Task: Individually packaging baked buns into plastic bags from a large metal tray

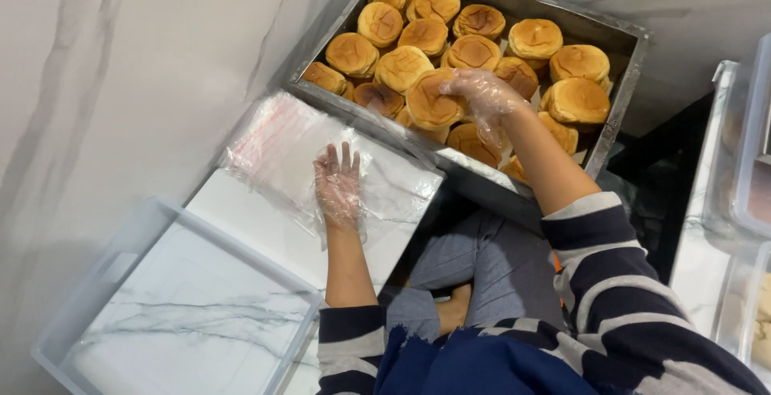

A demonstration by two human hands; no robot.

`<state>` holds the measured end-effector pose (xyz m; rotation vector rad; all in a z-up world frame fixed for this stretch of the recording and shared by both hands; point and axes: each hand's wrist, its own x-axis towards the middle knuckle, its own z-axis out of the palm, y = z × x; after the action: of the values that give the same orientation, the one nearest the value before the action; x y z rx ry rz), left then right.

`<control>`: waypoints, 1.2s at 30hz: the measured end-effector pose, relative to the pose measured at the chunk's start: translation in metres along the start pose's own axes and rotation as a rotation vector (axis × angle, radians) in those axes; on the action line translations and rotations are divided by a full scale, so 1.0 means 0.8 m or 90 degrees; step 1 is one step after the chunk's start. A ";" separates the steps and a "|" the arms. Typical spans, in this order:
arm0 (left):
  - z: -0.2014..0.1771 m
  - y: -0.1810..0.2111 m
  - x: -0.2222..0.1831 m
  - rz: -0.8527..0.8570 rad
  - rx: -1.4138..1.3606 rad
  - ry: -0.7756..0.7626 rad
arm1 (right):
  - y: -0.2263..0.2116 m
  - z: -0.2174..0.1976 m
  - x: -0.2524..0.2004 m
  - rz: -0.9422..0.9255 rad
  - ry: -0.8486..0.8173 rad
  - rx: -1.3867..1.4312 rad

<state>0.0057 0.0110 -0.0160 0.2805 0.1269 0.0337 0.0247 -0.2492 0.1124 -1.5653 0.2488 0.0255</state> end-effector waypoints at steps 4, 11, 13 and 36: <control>-0.001 -0.005 0.001 0.009 0.019 -0.001 | 0.015 0.023 0.010 0.045 -0.073 0.012; 0.034 -0.009 -0.013 -0.071 0.116 0.009 | 0.018 0.045 0.006 0.142 -0.219 -0.047; 0.040 -0.006 -0.015 -0.129 0.151 0.032 | 0.028 0.047 0.010 0.151 -0.232 -0.046; -0.013 -0.014 -0.002 -0.244 0.150 -0.072 | 0.035 0.065 0.010 0.171 -0.302 0.025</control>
<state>0.0032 0.0028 -0.0287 0.4887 0.0711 -0.3798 0.0348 -0.1987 0.0829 -1.4310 0.0816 0.5906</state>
